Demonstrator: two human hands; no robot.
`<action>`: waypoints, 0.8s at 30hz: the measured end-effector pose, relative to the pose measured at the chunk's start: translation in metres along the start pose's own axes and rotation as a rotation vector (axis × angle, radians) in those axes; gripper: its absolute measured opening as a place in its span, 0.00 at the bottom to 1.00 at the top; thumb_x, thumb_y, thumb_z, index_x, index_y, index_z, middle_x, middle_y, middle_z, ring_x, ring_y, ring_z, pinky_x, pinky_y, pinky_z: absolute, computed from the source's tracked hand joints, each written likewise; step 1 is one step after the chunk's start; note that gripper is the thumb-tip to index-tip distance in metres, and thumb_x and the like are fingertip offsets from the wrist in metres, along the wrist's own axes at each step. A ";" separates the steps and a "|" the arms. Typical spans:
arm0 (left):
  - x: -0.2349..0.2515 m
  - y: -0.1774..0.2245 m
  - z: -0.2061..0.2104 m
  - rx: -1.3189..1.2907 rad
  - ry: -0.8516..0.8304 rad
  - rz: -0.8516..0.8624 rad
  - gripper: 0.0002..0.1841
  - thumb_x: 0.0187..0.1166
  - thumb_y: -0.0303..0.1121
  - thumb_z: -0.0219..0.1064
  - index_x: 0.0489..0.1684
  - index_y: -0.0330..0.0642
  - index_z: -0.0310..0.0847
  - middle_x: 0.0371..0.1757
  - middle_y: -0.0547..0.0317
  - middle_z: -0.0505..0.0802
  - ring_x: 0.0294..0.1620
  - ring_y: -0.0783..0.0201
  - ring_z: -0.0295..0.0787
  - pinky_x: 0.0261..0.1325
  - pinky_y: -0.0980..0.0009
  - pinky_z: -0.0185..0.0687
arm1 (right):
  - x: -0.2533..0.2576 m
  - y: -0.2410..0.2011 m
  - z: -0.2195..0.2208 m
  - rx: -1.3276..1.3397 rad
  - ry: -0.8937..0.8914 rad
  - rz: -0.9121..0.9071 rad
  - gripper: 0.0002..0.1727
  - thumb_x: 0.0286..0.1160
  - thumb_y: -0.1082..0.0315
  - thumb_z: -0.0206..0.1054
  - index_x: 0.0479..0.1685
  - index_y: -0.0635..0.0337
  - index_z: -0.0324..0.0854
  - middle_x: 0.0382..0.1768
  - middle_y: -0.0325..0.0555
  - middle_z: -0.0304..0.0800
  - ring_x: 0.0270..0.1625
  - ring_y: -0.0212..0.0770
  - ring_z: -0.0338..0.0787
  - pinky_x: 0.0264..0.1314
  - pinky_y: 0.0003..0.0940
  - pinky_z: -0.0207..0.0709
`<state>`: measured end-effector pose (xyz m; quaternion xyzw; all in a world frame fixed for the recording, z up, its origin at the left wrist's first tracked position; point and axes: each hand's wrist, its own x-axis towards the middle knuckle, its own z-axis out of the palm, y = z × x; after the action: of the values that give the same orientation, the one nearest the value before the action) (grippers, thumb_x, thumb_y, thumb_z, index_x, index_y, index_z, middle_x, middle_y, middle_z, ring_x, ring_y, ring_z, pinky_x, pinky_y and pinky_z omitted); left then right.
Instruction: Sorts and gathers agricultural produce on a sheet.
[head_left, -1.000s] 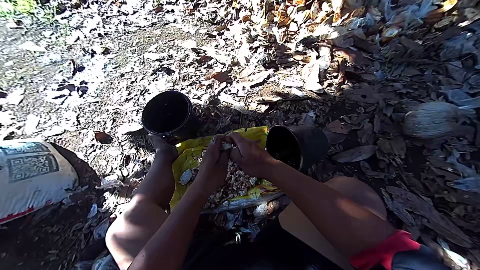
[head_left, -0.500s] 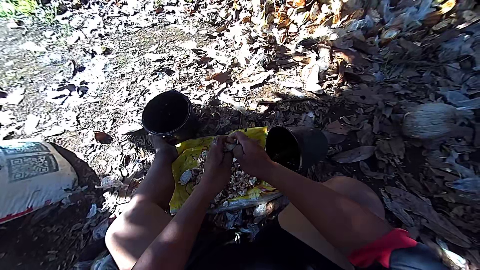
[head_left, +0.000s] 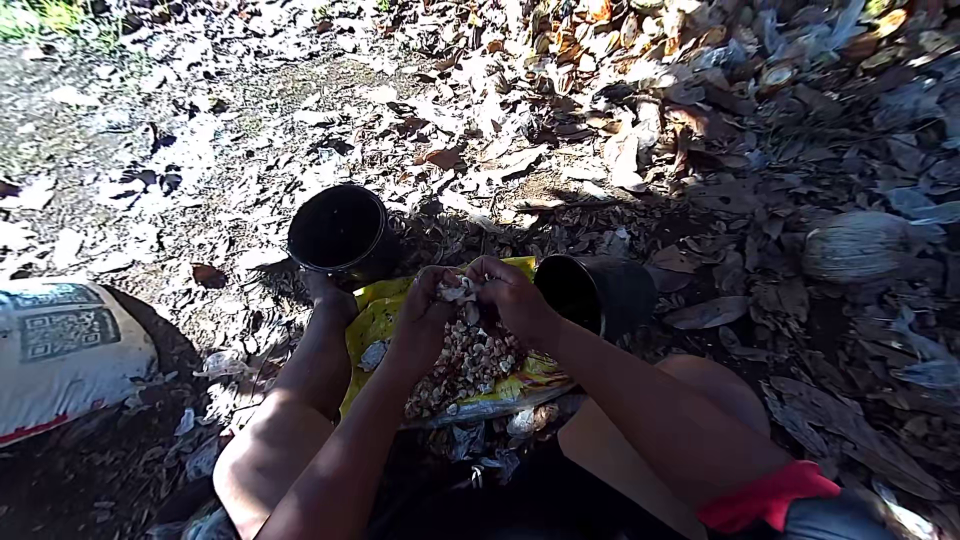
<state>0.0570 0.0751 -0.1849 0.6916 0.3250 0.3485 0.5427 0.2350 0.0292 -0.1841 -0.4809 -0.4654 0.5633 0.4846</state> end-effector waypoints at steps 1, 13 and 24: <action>0.000 0.000 -0.003 0.022 -0.013 0.000 0.14 0.82 0.25 0.51 0.58 0.51 0.77 0.58 0.60 0.87 0.44 0.65 0.86 0.43 0.68 0.85 | 0.000 0.000 -0.001 0.027 -0.026 0.033 0.14 0.85 0.67 0.45 0.58 0.57 0.73 0.24 0.50 0.80 0.19 0.39 0.79 0.21 0.32 0.74; 0.003 -0.007 -0.003 -0.052 0.013 0.001 0.11 0.80 0.26 0.63 0.56 0.50 0.76 0.60 0.60 0.88 0.43 0.64 0.87 0.41 0.68 0.86 | 0.002 0.013 0.003 0.081 -0.013 -0.094 0.16 0.94 0.60 0.50 0.49 0.64 0.78 0.26 0.54 0.85 0.22 0.43 0.88 0.25 0.35 0.85; 0.004 -0.017 -0.002 -0.089 0.065 -0.018 0.15 0.79 0.27 0.52 0.59 0.54 0.75 0.60 0.63 0.86 0.41 0.67 0.85 0.39 0.70 0.83 | 0.004 0.007 0.006 -0.280 0.036 -0.007 0.19 0.88 0.60 0.63 0.75 0.48 0.76 0.44 0.48 0.88 0.26 0.39 0.85 0.29 0.36 0.84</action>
<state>0.0557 0.0827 -0.2010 0.6522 0.3326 0.3800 0.5653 0.2279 0.0317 -0.1905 -0.5524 -0.5322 0.4824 0.4230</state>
